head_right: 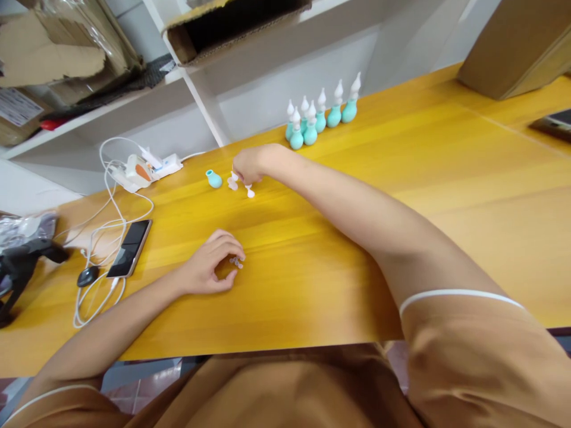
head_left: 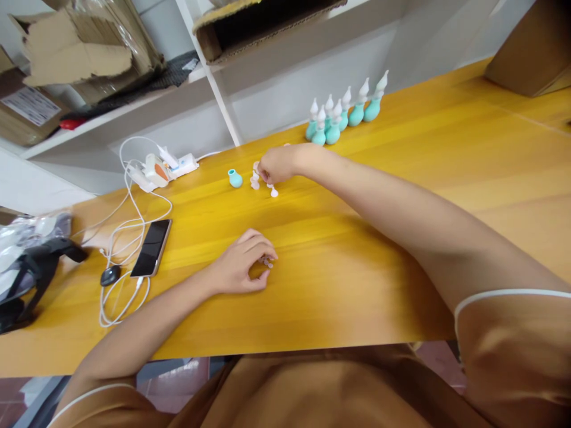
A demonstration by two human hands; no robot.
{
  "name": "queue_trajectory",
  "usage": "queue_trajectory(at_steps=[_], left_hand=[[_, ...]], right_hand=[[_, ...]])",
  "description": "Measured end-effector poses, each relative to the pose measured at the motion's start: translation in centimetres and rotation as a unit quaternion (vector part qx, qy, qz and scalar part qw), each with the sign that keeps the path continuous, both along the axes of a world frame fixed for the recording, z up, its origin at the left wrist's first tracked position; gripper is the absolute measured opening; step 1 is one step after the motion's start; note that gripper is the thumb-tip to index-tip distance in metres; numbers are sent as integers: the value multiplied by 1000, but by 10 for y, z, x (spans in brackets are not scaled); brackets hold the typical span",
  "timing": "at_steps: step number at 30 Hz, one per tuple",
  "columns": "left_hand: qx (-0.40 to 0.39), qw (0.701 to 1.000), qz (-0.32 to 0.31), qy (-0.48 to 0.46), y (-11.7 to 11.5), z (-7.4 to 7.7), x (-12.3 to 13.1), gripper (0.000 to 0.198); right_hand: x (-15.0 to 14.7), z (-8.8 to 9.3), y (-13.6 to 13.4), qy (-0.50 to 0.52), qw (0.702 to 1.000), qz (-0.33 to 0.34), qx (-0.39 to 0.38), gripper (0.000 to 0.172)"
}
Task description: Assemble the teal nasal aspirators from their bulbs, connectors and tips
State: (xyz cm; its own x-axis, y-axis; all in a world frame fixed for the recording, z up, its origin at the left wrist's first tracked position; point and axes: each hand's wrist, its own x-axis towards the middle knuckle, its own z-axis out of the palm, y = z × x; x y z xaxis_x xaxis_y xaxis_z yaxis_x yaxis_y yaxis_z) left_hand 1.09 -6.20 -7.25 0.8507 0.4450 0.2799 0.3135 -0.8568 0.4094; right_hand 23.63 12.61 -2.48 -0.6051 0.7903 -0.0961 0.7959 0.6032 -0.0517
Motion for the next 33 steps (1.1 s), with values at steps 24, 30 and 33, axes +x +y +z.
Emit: queue_trajectory(at_steps=[24,30,33], left_hand=[[40,998,5,-52,1,-7,4,12],[31,998,-17,-52,4,-9,3,14],[3,998,-2,-61,5,-8,2,11]], right_hand=[[40,-68,-175,509,858,-46,-46,14],[38,-78,-165,566,812,-82,-113,19],[38,-77,-163,578,799,-90,-137,22]])
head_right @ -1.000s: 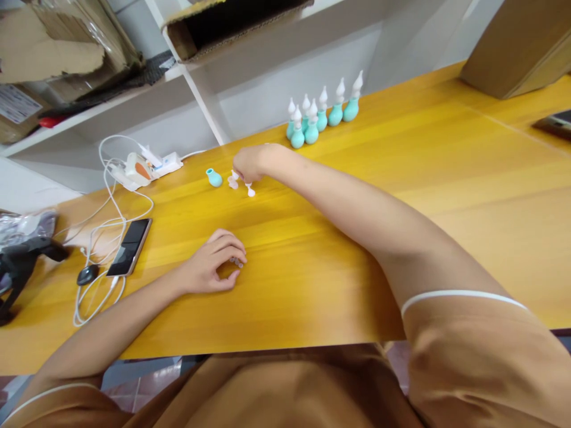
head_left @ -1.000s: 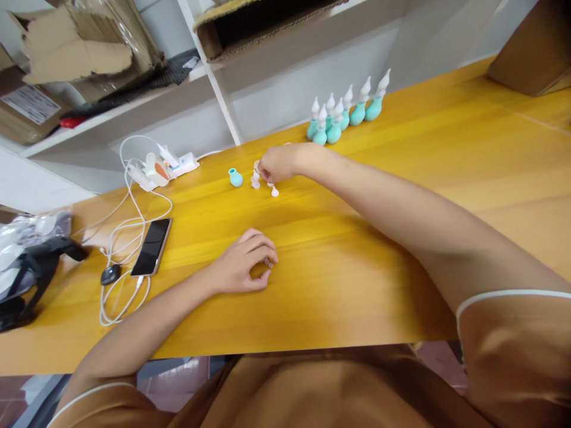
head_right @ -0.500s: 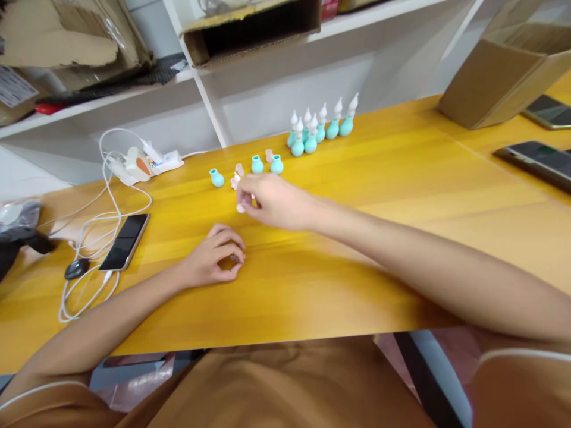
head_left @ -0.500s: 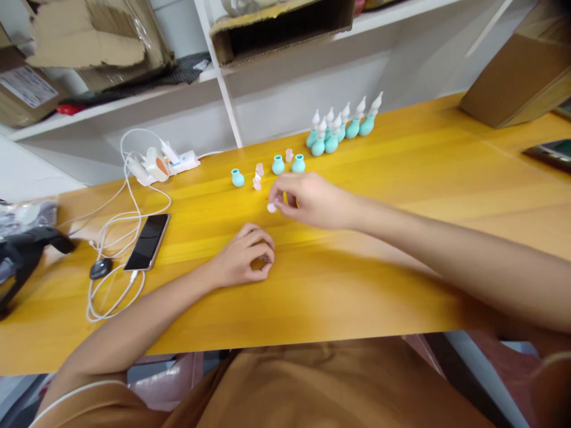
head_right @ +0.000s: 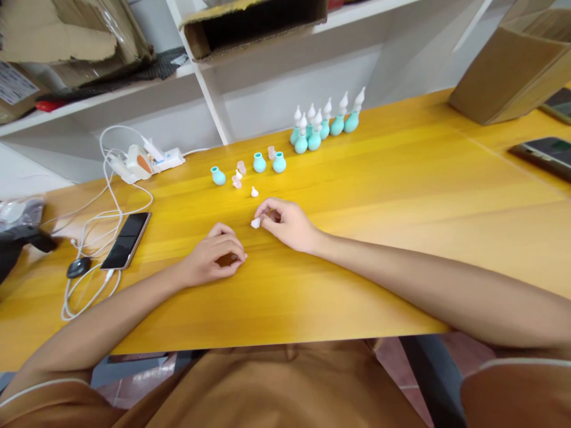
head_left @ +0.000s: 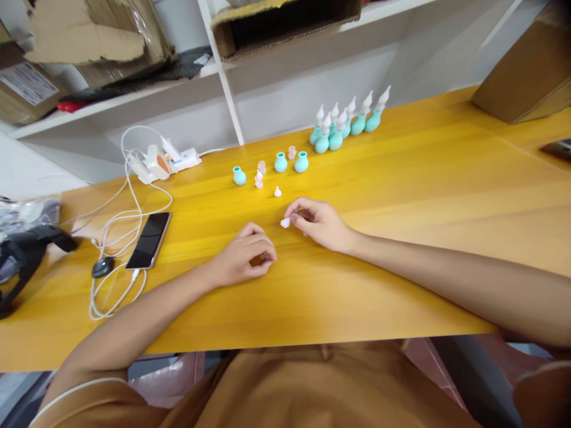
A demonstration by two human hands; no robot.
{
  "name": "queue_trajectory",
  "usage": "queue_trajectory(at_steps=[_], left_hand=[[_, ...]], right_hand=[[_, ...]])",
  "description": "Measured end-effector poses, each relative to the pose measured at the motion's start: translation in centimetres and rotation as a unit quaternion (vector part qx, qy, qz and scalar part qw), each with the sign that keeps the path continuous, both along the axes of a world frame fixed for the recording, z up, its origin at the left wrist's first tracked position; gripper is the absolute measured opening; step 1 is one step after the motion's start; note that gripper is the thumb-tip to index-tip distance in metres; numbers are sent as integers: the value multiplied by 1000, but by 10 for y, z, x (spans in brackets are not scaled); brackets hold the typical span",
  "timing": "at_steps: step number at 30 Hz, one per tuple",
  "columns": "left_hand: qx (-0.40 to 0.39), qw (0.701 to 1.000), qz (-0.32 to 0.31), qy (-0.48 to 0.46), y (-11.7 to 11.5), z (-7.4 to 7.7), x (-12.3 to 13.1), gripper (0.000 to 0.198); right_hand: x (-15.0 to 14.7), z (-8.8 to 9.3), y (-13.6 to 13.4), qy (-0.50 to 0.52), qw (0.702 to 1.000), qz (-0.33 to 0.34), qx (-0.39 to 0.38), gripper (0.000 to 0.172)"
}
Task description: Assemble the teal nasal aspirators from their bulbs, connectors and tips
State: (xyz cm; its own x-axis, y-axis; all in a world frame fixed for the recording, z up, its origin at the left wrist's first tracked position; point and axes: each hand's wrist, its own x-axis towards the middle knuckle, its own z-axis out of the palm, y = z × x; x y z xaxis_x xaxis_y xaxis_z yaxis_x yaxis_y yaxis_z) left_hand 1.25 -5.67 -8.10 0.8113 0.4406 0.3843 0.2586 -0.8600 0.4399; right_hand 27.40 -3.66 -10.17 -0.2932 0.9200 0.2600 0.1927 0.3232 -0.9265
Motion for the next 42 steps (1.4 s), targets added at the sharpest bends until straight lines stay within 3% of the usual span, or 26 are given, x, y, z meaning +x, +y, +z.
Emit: queue_trajectory(at_steps=[11,42], left_hand=[[-30,975,96,-196,-2,-2,-3,18],[-51,979,68,-183,0,-4,-5,20]], right_hand=[[-7,-1,-20,82,977,160,-114,34],[-7,2,-23,52,977,185,-97,33]])
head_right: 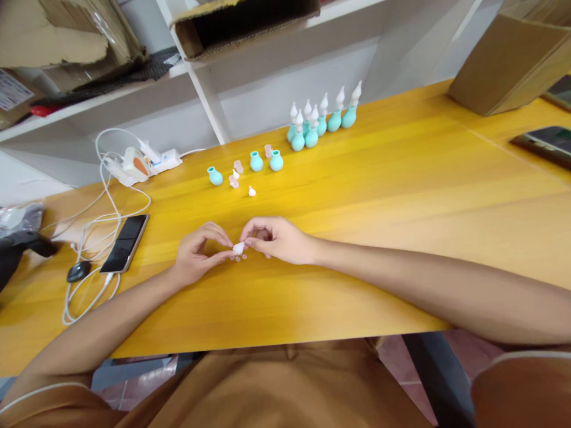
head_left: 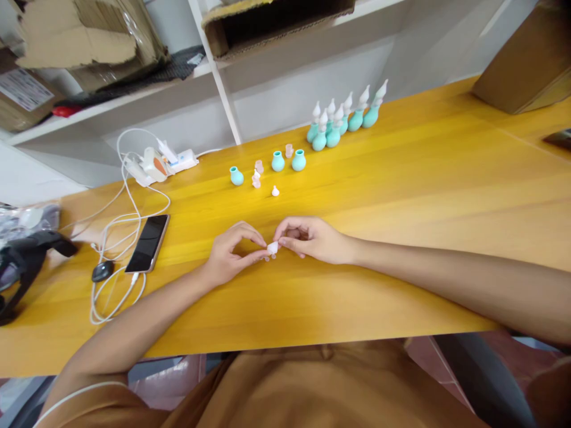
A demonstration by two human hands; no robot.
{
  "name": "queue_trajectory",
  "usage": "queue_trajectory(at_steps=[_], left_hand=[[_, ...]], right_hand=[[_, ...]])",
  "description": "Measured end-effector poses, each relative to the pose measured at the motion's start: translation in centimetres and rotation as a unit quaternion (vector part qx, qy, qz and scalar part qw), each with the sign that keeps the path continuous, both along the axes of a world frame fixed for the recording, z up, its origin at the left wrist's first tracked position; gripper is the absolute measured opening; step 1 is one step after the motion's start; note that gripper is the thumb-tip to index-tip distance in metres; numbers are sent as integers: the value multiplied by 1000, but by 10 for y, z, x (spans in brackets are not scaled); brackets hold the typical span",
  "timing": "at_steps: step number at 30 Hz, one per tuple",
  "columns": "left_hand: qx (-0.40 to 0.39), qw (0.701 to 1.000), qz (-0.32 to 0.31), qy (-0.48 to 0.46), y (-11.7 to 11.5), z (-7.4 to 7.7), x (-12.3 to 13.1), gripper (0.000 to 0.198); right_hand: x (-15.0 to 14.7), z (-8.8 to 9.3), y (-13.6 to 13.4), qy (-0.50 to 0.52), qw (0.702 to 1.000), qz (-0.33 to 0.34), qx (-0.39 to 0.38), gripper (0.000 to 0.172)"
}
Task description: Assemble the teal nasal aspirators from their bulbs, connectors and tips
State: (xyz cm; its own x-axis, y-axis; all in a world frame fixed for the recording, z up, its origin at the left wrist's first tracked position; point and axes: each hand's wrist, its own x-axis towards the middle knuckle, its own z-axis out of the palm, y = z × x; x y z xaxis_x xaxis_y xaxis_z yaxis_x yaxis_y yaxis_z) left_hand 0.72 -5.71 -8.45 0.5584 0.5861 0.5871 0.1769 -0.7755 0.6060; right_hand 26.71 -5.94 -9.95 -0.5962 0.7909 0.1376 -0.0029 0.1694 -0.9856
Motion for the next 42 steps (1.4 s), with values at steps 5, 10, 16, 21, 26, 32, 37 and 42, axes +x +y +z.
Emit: queue_trajectory(at_steps=[5,10,16,21,26,32,37,42], left_hand=[[8,1000,-9,11,-1,1,0,22],[10,999,-19,24,-2,4,2,22],[-6,999,-25,23,-1,1,0,21],[-17,999,17,39,-1,3,-1,14],[-16,994,47,98,-1,9,1,18],[-11,988,60,144,0,9,2,21],[-22,984,78,161,1,9,4,21],[-22,982,54,180,3,9,5,16]], right_hand=[[0,-1,-1,-9,1000,-16,2,32],[-1,0,-3,-6,1000,-17,5,29],[0,1,-3,-9,1000,-16,8,30],[0,2,4,42,998,-36,-24,31],[-1,-2,10,61,995,-69,-27,31],[-1,-7,9,-74,984,-121,106,14],[6,-6,18,-157,944,-165,240,9],[10,-7,22,-199,923,-177,277,8]])
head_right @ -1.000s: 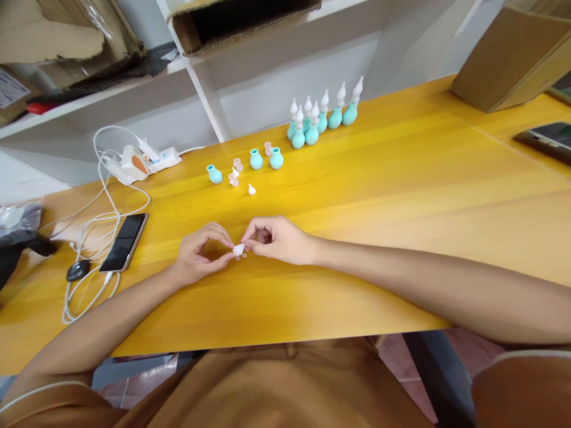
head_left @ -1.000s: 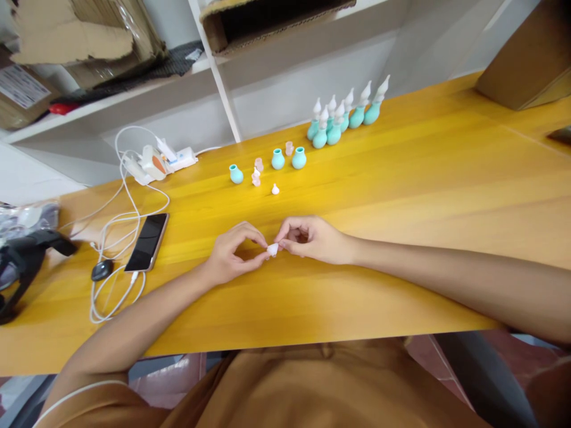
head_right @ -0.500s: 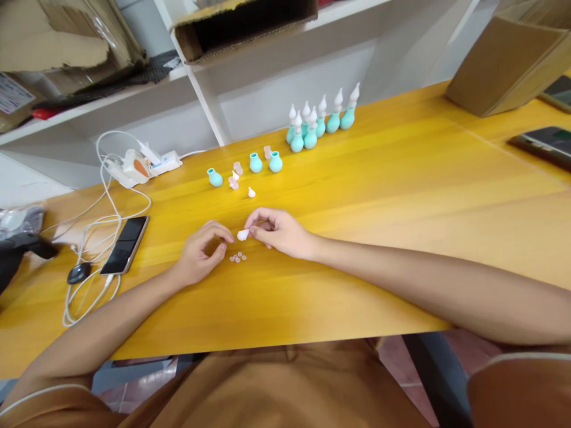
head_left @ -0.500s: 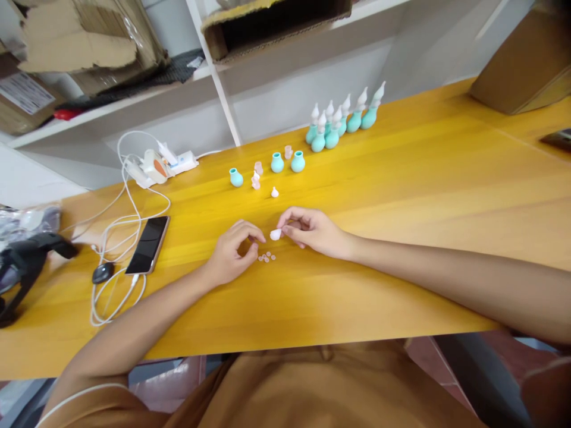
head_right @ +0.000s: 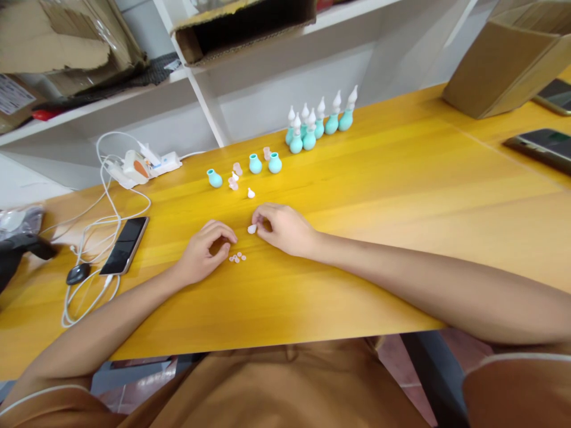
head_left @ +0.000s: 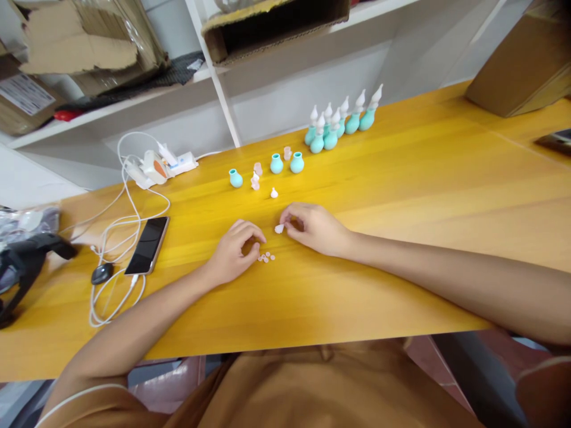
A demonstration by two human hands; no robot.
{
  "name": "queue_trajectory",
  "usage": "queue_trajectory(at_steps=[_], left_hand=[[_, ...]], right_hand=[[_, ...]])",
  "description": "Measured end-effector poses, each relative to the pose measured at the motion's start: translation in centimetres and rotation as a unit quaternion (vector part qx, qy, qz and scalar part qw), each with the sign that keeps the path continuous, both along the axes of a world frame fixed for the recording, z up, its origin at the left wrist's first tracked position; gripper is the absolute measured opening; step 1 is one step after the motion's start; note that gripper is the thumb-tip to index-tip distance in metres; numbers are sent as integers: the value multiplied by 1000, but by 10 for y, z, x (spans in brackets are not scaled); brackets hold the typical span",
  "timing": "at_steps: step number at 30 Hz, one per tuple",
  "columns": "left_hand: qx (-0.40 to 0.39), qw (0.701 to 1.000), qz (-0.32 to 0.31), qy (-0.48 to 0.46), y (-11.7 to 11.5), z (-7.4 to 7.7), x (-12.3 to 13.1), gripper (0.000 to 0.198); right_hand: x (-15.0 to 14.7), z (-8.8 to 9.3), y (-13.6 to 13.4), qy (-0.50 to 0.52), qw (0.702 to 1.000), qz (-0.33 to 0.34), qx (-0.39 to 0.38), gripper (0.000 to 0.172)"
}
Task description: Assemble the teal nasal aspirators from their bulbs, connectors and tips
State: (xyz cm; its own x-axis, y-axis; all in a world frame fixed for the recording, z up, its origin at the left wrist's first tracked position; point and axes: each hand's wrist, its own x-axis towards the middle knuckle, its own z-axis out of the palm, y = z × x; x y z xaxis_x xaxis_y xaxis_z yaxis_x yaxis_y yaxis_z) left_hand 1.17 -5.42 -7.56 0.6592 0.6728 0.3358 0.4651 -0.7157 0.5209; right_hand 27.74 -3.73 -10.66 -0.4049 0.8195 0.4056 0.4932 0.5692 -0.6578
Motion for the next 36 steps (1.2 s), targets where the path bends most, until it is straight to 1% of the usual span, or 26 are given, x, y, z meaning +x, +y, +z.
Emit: queue_trajectory(at_steps=[2,5,7,9,12,14,15,17,19,21,24,27,30,33,34,36], left_hand=[[-9,999,-26,21,0,1,1,12],[-18,996,-64,54,-1,2,3,8],[-13,995,-72,64,-2,2,4,6],[-5,995,-76,69,-3,0,5,9],[2,994,-79,74,-3,-3,4,16],[3,994,-77,76,-2,-5,3,13],[4,994,-76,76,-2,-6,3,11],[4,994,-75,76,-2,-6,3,10],[5,994,-74,77,-3,-5,4,11],[4,994,-74,76,-3,-3,4,13],[-2,995,-75,68,-3,-2,3,16],[-7,996,-74,57,-2,-3,3,16],[-11,997,-71,43,-1,-5,4,15],[-20,997,-70,12,-2,-5,5,13],[-22,997,-68,-1,-2,-5,5,12],[-22,997,-65,-30,-2,-5,5,9]], right_hand=[[0,0,-3,-19,1000,-5,3,10],[1,4,-10,-29,999,9,20,16],[1,12,-11,-36,999,14,37,18],[1,25,-5,-74,996,5,57,21],[-3,51,21,-180,978,-11,104,33],[-10,68,44,-242,960,4,138,35],[-14,75,56,-270,951,16,148,35],[-24,83,78,-325,934,17,149,38],[-35,84,95,-380,916,7,131,36],[-46,80,107,-417,902,-4,113,32],[-58,70,116,-431,897,-8,99,30],[-61,69,116,-417,903,3,97,29],[-53,76,103,-345,932,5,114,24],[-35,80,71,-190,972,40,132,16],[-29,78,55,-127,982,63,121,15],[-17,67,20,-10,995,78,55,15]])
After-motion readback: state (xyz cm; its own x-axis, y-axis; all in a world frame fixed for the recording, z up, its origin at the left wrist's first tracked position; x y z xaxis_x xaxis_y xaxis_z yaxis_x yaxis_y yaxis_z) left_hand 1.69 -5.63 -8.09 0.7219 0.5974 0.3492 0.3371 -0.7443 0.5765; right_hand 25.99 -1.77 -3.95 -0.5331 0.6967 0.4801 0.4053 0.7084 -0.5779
